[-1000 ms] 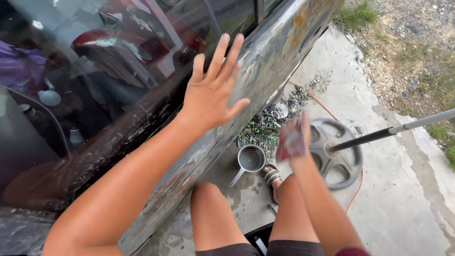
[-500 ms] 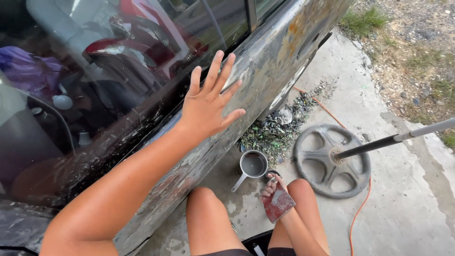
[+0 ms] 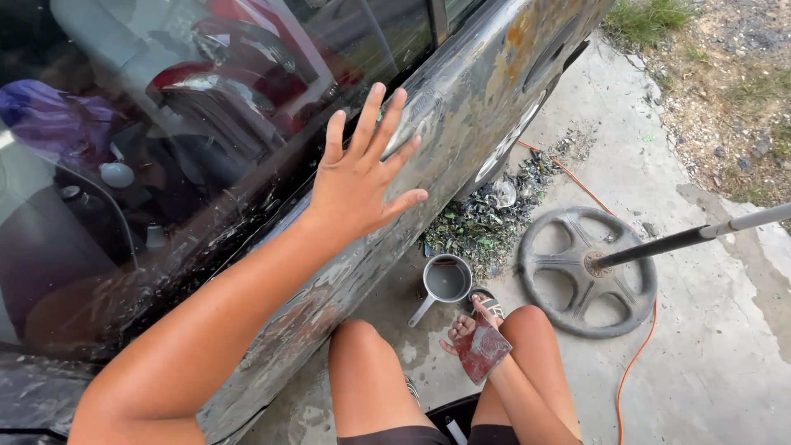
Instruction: The person sits on the ground next to a dark-colored car and uses a sanding block to sand the side panel near the rear window. They repeatedly dip the sanding block into a metal cup of water and continue sanding the wet surface.
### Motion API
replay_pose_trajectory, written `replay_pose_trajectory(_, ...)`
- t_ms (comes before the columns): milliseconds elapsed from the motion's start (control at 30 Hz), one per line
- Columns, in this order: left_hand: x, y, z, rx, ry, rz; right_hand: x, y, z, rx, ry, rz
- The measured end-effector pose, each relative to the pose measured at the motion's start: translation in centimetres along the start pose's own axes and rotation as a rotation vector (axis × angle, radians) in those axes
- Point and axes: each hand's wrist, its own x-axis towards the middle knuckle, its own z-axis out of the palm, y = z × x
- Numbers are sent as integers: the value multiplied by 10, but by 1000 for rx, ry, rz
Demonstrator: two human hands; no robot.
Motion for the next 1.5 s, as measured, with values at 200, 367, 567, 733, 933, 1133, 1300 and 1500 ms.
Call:
replay_pose_trajectory(200, -6, 6, -2, -25, -63, 50, 1, 0, 2, -18, 27, 9)
replay_pose_trajectory(367, -11, 12, -4, 48, -115, 61, 3, -6, 0, -42, 41, 26)
replay_pose_trajectory(567, -12, 12, -12, 145, -118, -9, -9, -7, 13, -33, 102, 40)
replay_pose_trajectory(733, -11, 9, -19, 243, -127, -56, 0, -6, 5, 29, 81, -17)
replay_pose_trajectory(933, -10, 8, -16, 239, -93, -108, -2, -2, 6, 24, 103, -34)
replay_pose_trajectory(1133, -11, 10, -19, 265, -108, -107, -12, 2, 14, 50, 92, -144)
replay_pose_trajectory(1300, -15, 18, -16, 219, -169, -61, -2, -2, 8, 32, 85, -25)
replay_pose_trajectory(1500, -19, 26, -13, 162, -225, -26, -3, -3, 11, 32, 134, -29)
